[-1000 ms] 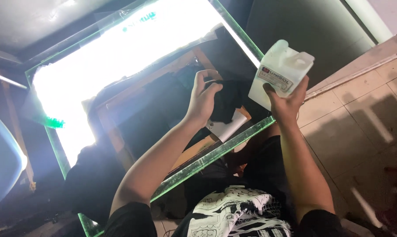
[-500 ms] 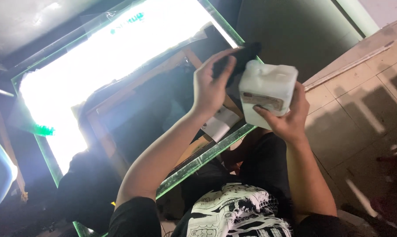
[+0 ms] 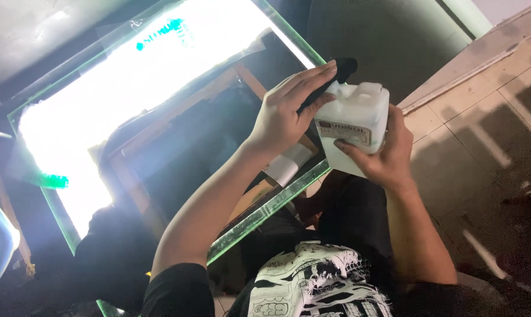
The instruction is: Cleaning a screen printing frame using a cleaning solution and a cloth on a light table.
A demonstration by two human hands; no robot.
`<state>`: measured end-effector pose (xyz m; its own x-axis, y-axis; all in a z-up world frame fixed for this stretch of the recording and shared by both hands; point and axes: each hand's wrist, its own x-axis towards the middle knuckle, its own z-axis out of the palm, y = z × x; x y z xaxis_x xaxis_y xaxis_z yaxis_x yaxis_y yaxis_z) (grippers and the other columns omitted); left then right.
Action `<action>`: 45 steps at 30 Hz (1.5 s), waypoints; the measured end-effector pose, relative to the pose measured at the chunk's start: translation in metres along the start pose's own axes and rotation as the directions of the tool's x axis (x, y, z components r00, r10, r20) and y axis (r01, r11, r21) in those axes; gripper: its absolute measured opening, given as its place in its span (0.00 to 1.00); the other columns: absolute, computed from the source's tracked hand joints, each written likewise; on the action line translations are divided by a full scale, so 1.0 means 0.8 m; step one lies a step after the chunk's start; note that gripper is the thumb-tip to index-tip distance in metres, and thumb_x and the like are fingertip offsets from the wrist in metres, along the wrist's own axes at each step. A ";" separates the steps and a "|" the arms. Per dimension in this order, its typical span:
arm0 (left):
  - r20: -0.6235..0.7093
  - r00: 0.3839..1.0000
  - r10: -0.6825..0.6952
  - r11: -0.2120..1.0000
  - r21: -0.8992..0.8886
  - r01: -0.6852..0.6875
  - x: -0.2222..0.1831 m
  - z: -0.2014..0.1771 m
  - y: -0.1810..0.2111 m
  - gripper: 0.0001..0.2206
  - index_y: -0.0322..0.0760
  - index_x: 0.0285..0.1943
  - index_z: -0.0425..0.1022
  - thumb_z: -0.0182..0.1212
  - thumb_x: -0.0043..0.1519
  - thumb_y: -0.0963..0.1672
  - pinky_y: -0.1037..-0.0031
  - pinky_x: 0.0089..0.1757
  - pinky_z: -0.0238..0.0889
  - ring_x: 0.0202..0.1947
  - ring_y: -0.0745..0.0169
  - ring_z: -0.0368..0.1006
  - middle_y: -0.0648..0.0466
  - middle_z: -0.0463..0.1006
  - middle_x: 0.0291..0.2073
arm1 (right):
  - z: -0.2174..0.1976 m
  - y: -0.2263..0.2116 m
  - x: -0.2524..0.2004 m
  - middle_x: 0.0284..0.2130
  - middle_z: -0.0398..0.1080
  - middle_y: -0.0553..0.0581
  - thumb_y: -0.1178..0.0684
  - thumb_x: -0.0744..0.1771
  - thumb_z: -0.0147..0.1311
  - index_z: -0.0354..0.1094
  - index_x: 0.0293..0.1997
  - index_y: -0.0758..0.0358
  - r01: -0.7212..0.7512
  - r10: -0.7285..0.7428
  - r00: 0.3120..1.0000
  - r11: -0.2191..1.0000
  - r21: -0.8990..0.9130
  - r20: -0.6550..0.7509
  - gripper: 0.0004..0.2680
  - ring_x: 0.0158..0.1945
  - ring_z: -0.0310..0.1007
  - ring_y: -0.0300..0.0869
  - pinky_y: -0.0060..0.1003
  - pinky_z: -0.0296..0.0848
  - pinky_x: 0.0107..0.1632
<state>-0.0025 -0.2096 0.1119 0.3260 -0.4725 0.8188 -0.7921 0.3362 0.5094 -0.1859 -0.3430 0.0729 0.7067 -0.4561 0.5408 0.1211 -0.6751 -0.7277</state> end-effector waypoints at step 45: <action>0.017 0.926 -0.377 0.922 -0.084 0.377 -0.060 0.056 -0.039 0.24 0.57 0.83 0.44 0.46 0.78 0.46 0.69 0.41 0.70 0.51 0.62 0.69 0.56 0.67 0.74 | -0.078 -0.132 0.167 0.49 0.75 0.68 0.34 0.54 0.71 0.62 0.70 0.49 -0.091 0.629 0.711 0.528 -0.845 0.316 0.37 0.53 0.72 0.64 0.60 0.71 0.48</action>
<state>-0.0169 -0.2342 0.0453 0.5918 -0.5780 0.5619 -0.5646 0.2004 0.8007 -0.1479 -0.3688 0.2482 0.7986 -0.5654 -0.2062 -0.5893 -0.8042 -0.0771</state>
